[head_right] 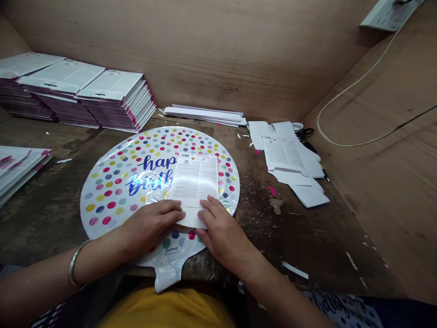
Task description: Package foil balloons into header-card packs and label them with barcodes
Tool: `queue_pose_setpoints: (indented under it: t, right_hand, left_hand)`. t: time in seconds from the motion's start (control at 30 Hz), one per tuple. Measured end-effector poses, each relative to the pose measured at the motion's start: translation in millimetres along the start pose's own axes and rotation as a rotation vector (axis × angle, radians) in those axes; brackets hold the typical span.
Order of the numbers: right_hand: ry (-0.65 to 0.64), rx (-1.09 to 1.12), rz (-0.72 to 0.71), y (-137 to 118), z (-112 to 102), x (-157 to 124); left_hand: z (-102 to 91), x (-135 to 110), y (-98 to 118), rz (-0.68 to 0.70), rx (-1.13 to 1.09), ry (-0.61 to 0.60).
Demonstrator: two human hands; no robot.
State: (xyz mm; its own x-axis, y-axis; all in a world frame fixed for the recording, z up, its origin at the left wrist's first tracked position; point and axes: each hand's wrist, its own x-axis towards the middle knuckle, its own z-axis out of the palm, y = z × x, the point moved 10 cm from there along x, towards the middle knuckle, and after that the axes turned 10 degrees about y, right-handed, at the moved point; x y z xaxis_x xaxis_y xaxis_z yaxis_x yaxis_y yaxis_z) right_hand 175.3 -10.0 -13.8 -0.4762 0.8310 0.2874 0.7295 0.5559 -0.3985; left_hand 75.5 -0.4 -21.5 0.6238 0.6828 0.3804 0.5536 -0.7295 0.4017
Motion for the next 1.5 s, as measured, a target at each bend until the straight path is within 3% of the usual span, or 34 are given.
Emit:
queue_pose_setpoints:
  t: [0.17,0.3,0.43,0.5,0.6,0.7,0.8,0.93,1.23,1.5]
  right_hand:
    - [0.127,0.052,0.125,14,-15,10]
    - [0.08,0.074,0.277,30,-12,18]
    - [0.048,-0.1,0.45,49,-12,17]
    - [0.047,-0.07,0.454,50,-11,17]
    - [0.085,0.052,0.328,37,-12,19]
    - [0.153,-0.072,0.193,21,-17,17]
    - [0.129,-0.14,0.074,3,-9,10]
    - [0.14,-0.179,0.064,-7,-2,1]
    - [0.253,-0.061,0.265,-6,-3,8]
    - [0.136,-0.103,0.426,19,-3,10]
  left_hand:
    - [-5.7,5,-12,-0.139,0.01,0.024]
    - [-14.1,10,-26,-0.316,0.016,0.018]
    - [-19.0,3,-48,-0.534,0.037,-0.011]
    - [-19.2,-1,-55,-0.577,0.03,-0.019]
    - [-14.9,0,-47,-0.453,-0.023,-0.036]
    - [-17.4,0,-34,-0.316,0.01,0.026]
    - [-13.1,3,-12,-0.139,0.075,0.031]
    - [1.3,4,7,0.011,0.112,-0.061]
    - [7.8,7,7,0.056,0.171,-0.103]
    - [-0.6,15,-18,-0.226,0.086,-0.049]
